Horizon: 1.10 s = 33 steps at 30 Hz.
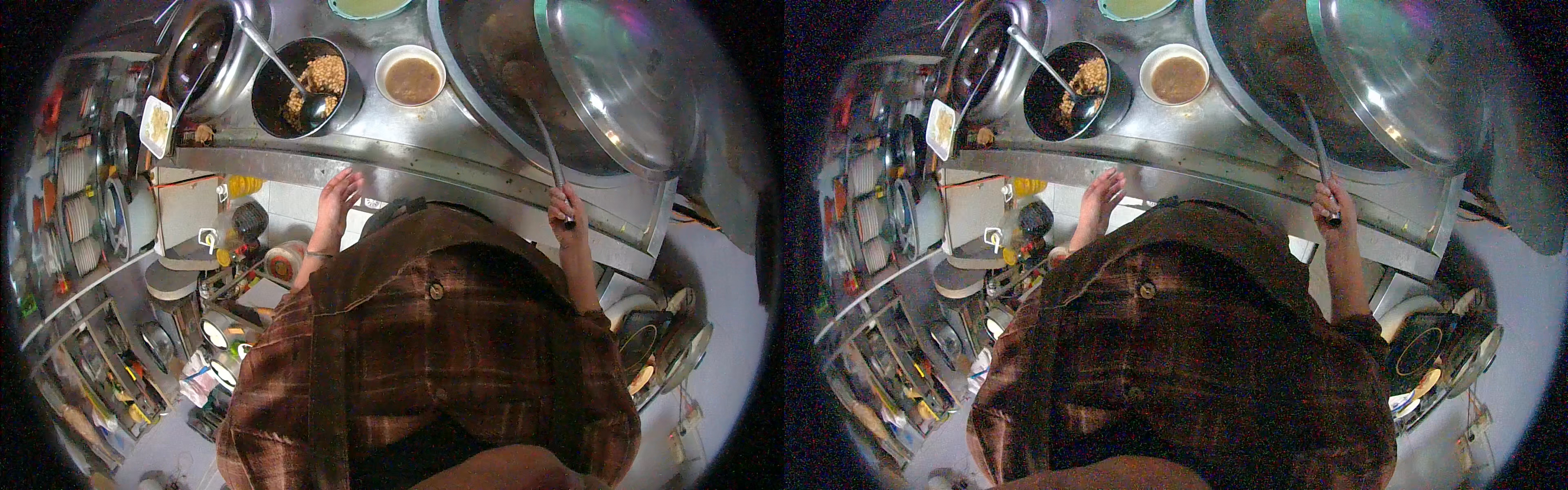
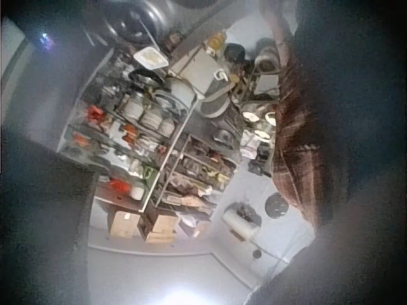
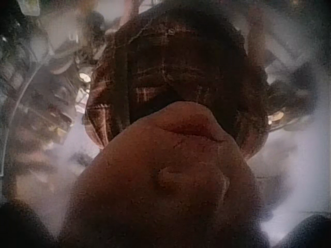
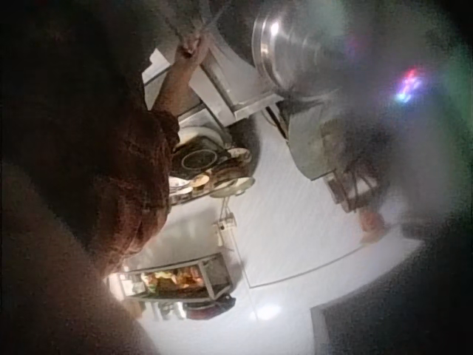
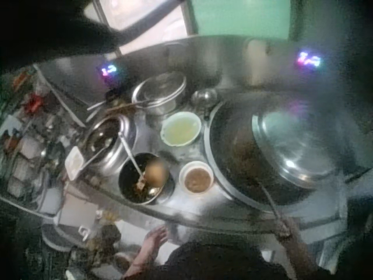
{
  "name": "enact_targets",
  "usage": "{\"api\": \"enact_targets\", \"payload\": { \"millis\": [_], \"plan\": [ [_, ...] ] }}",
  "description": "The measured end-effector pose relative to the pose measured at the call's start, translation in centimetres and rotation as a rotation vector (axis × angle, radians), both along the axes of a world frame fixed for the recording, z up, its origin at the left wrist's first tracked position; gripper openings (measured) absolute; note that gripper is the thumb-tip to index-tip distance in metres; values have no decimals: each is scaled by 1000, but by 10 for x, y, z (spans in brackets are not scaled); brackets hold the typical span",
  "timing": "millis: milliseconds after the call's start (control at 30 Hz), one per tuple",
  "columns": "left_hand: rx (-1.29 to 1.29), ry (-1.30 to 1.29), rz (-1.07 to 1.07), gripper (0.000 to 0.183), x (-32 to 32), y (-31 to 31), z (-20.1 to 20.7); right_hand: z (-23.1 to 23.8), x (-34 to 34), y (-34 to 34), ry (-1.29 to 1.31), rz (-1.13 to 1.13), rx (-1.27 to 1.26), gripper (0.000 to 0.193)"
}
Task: The person rolls a long dough rope on a floured countertop, pinches off small pieces, and shapes them into round dumpling wrappers. They repeatedly move to the stove to ladle broth into a bowl, then return to continue shaping the dough pieces.
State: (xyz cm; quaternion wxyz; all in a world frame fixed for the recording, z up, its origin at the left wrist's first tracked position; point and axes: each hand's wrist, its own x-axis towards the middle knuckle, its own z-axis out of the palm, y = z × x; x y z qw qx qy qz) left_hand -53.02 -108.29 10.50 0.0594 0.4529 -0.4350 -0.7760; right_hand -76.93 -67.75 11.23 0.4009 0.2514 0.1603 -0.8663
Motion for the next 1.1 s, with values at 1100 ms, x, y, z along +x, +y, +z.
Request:
{"api": "enact_targets", "payload": {
  "millis": [1100],
  "plan": [
    [42,36,49,29,39,-27,-14,133,92,-72,370,392,384,47]
  ]
}}
